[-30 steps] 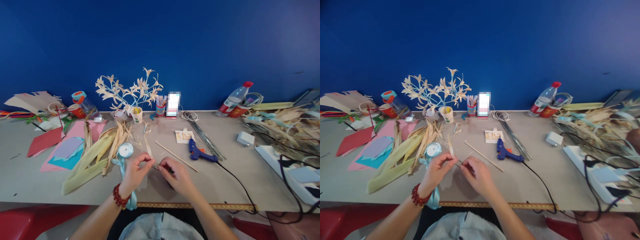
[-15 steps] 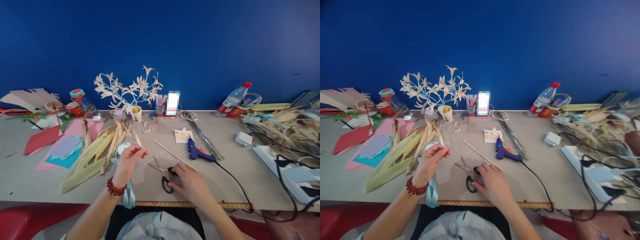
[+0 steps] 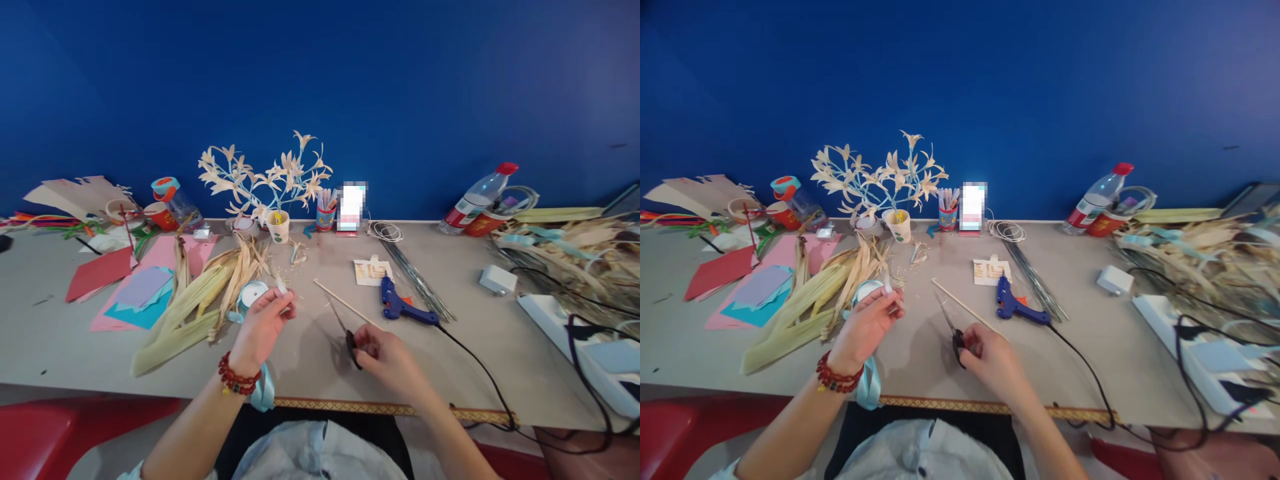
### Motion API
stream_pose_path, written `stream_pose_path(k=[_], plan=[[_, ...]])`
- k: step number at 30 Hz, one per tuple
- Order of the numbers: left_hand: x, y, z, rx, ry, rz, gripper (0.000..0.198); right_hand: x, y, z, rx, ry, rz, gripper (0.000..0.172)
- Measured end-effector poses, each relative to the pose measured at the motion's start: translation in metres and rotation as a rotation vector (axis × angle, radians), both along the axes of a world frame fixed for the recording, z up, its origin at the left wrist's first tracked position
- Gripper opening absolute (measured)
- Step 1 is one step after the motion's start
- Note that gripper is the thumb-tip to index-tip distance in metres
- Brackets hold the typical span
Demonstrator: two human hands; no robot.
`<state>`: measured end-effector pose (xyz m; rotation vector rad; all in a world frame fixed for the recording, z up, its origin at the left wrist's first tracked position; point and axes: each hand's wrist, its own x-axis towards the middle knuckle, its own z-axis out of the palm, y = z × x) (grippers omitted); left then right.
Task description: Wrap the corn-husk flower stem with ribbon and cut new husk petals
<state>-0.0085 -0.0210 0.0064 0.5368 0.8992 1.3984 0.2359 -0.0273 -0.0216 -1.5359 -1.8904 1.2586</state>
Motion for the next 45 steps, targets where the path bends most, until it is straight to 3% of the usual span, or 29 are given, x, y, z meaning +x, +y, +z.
stream_pose_path(k=[2, 4, 9, 15, 23, 45], plan=[[0.003, -0.001, 0.003, -0.011, -0.06, -0.029, 0.008, 0.001, -0.003, -0.003, -0.247, 0.406, -0.004, 0.015], [0.008, -0.003, 0.006, -0.021, -0.11, -0.078, 0.008, -0.004, -0.009, -0.005, -0.409, 0.663, 0.011, 0.021], [0.02, -0.007, 0.008, -0.029, -0.199, -0.131, 0.007, -0.03, -0.023, -0.008, -0.453, 0.842, 0.039, 0.033], [0.026, -0.01, 0.01, -0.065, -0.27, -0.089, 0.004, -0.043, -0.027, -0.004, -0.366, 0.802, -0.035, 0.054], [0.032, -0.009, 0.012, -0.076, -0.24, -0.064, 0.005, -0.045, -0.025, -0.006, -0.273, 0.692, -0.015, 0.041], [0.026, -0.006, 0.011, -0.048, -0.154, -0.089, 0.007, -0.044, -0.021, -0.011, -0.318, 0.641, -0.025, 0.045]])
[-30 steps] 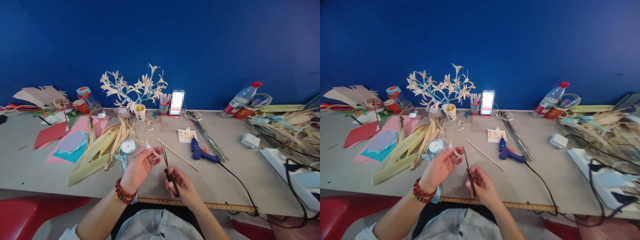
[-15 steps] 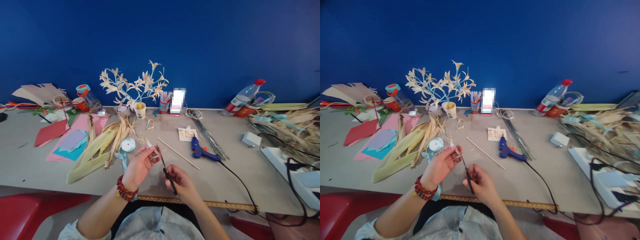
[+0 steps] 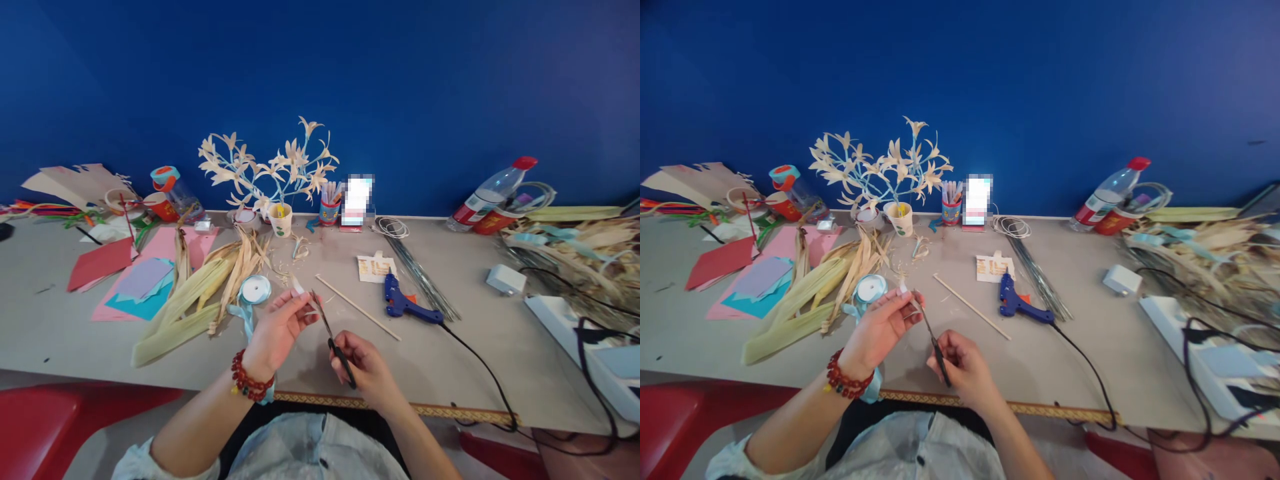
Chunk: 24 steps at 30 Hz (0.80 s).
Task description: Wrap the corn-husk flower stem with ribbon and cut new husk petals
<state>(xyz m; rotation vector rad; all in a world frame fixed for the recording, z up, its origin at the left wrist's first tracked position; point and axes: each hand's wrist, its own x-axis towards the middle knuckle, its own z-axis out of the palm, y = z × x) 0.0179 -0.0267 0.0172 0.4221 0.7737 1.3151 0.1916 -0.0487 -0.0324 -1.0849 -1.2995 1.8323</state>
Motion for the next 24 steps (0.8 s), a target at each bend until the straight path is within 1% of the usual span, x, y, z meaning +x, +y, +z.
stream_pose_path(k=[2, 5, 8, 10, 14, 17, 19, 22, 24], plan=[[-0.001, 0.0, 0.0, 0.014, 0.028, 0.01, 0.006, 0.0, 0.0, -0.001, 0.0, -0.008, 0.001, 0.045], [-0.003, 0.0, -0.001, 0.05, 0.124, 0.047, 0.005, 0.003, 0.0, -0.001, -0.006, -0.018, 0.0, 0.046], [-0.004, 0.0, -0.001, 0.094, 0.22, 0.082, 0.008, 0.005, -0.001, 0.002, -0.006, 0.029, -0.01, 0.05], [-0.004, -0.001, -0.002, 0.099, 0.221, 0.099, 0.008, 0.005, -0.002, 0.005, 0.02, 0.087, -0.025, 0.052], [0.001, -0.005, -0.003, 0.056, 0.138, 0.082, 0.008, -0.002, -0.003, 0.007, 0.057, 0.141, -0.067, 0.053], [0.005, -0.008, -0.004, 0.018, 0.107, 0.08, 0.007, -0.008, 0.0, 0.009, 0.085, 0.163, -0.14, 0.051], [0.006, -0.009, -0.003, 0.021, 0.116, 0.087, 0.008, -0.01, 0.003, 0.011, 0.119, 0.185, -0.221, 0.047], [0.006, -0.011, -0.003, 0.042, 0.181, 0.08, 0.01, -0.011, 0.01, 0.016, 0.179, 0.207, -0.335, 0.04], [0.006, -0.012, -0.002, 0.061, 0.266, 0.052, 0.011, -0.012, 0.013, 0.019, 0.225, 0.222, -0.371, 0.035]])
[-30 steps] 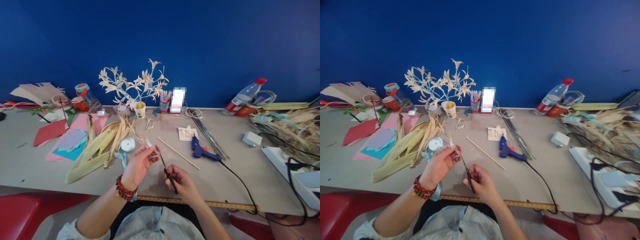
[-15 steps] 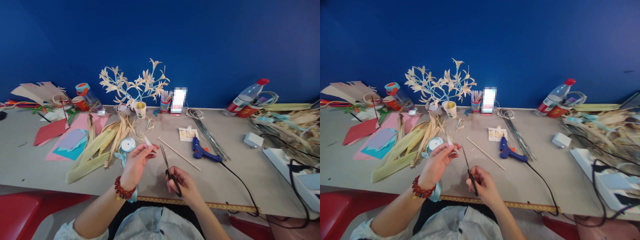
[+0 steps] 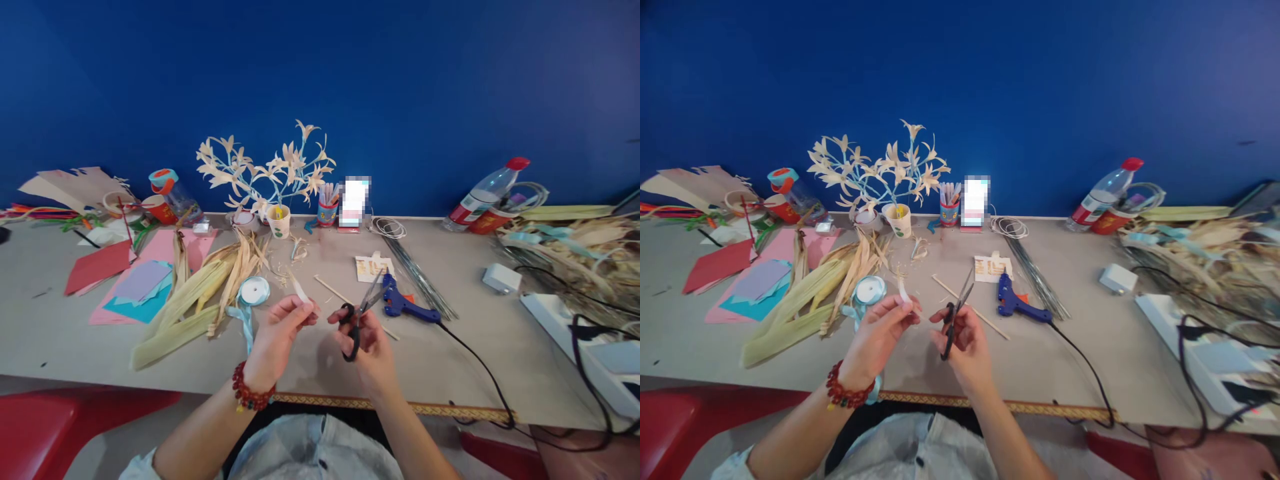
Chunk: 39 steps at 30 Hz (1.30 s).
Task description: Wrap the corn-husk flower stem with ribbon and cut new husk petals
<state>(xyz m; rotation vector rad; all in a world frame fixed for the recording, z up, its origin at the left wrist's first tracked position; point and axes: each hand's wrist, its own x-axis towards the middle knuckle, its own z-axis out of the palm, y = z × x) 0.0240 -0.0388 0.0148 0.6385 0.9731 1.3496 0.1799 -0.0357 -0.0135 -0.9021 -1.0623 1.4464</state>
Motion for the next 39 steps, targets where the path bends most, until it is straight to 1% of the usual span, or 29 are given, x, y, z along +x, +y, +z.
stream_pose_path(k=[2, 4, 7, 10, 13, 15, 17, 21, 24, 27, 32, 35, 39], plan=[[0.0, -0.002, 0.002, 0.021, 0.097, -0.029, 0.011, -0.002, 0.002, 0.003, 0.029, 0.0, -0.004, 0.032], [0.002, -0.003, 0.004, 0.055, 0.164, -0.062, 0.011, -0.005, 0.003, 0.005, 0.025, -0.003, 0.001, 0.032], [0.006, -0.005, 0.008, 0.117, 0.183, -0.107, 0.011, -0.012, 0.002, 0.008, -0.005, 0.028, -0.037, 0.032], [0.01, -0.007, 0.007, 0.154, 0.161, -0.092, 0.008, -0.018, 0.001, 0.011, -0.017, 0.061, -0.106, 0.033], [0.013, -0.007, 0.002, 0.168, 0.176, -0.043, 0.01, -0.02, -0.001, 0.012, -0.045, 0.046, -0.118, 0.036], [0.011, -0.007, 0.0, 0.168, 0.225, -0.026, 0.012, -0.015, -0.003, 0.009, -0.061, 0.024, -0.073, 0.036], [0.008, -0.007, 0.002, 0.178, 0.308, -0.039, 0.012, -0.007, -0.006, 0.005, -0.062, -0.022, 0.03, 0.035], [-0.002, -0.004, 0.009, 0.251, 0.521, -0.071, 0.016, 0.011, -0.013, -0.004, -0.074, -0.151, 0.264, 0.044], [-0.006, -0.001, 0.013, 0.305, 0.644, -0.083, 0.018, 0.017, -0.018, -0.007, -0.096, -0.192, 0.352, 0.048], [-0.006, 0.0, 0.017, 0.35, 0.744, -0.11, 0.02, 0.017, -0.019, -0.005, -0.117, -0.183, 0.382, 0.049], [-0.004, -0.002, 0.023, 0.395, 0.844, -0.11, 0.018, 0.015, -0.017, 0.0, -0.138, -0.19, 0.37, 0.05], [-0.004, -0.003, 0.024, 0.405, 0.873, -0.099, 0.018, 0.014, -0.018, -0.002, -0.131, -0.21, 0.353, 0.05], [-0.004, -0.004, 0.023, 0.401, 0.86, -0.093, 0.018, 0.014, -0.019, -0.005, -0.138, -0.221, 0.333, 0.049]])
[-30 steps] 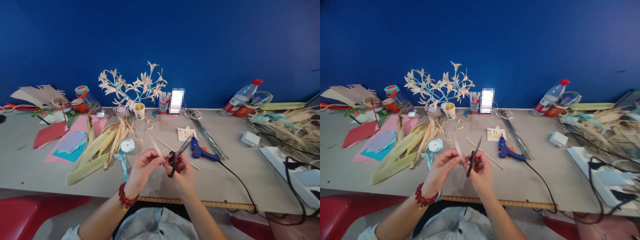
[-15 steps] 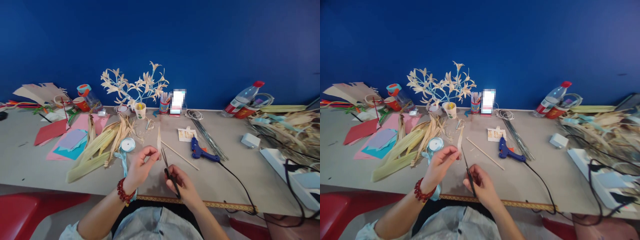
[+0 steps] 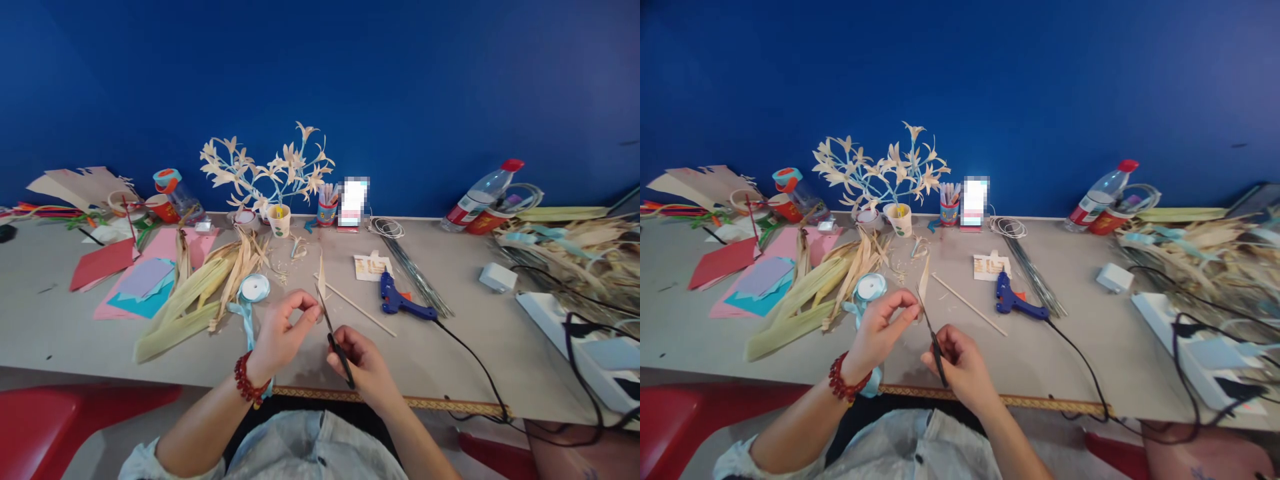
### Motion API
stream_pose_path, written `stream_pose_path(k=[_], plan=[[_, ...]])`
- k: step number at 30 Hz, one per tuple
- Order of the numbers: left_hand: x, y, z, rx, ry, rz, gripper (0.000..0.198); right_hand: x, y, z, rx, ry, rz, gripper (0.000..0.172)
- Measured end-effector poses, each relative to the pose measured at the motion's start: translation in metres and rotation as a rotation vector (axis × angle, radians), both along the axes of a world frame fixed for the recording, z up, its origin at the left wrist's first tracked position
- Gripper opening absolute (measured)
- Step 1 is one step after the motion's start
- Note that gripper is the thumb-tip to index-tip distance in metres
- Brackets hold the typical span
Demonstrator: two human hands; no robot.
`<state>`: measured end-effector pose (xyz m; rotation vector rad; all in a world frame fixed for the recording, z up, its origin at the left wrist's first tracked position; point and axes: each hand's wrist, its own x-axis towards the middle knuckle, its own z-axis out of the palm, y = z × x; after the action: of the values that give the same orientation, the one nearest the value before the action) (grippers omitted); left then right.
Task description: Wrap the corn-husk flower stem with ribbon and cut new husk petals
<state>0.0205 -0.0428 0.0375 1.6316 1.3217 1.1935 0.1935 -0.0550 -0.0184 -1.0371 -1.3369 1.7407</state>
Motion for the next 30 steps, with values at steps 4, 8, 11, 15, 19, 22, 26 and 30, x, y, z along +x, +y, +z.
stream_pose_path(k=[4, 8, 11, 15, 19, 22, 26, 30], plan=[[0.0009, 0.0007, -0.0027, 0.002, -0.03, 0.016, 0.018, -0.0018, -0.0007, 0.0012, -0.017, -0.001, -0.017, 0.048], [0.0007, 0.0022, -0.0036, 0.003, -0.063, 0.034, 0.019, -0.0043, -0.0007, 0.0033, -0.027, 0.013, -0.015, 0.048], [0.0004, 0.0022, -0.0032, -0.001, -0.071, 0.042, 0.019, -0.0054, -0.001, 0.0048, -0.018, 0.001, -0.011, 0.049], [0.0003, 0.0011, -0.0032, -0.024, -0.132, 0.054, 0.021, -0.0057, -0.0023, 0.0049, -0.008, -0.015, -0.001, 0.05], [0.0002, 0.0009, -0.0036, -0.031, -0.123, 0.045, 0.021, -0.0052, -0.0023, 0.0033, 0.003, -0.012, 0.0, 0.049], [0.0001, 0.0009, -0.003, -0.013, -0.079, 0.044, 0.02, -0.0053, -0.0009, 0.0036, -0.009, 0.015, 0.009, 0.049], [0.0002, 0.0002, -0.002, 0.006, -0.057, 0.046, 0.02, -0.0071, 0.0007, 0.0051, -0.016, 0.031, 0.007, 0.05], [-0.0001, -0.0002, -0.0025, 0.02, -0.038, 0.049, 0.02, -0.0092, 0.0007, 0.0048, -0.025, 0.025, 0.006, 0.051]])
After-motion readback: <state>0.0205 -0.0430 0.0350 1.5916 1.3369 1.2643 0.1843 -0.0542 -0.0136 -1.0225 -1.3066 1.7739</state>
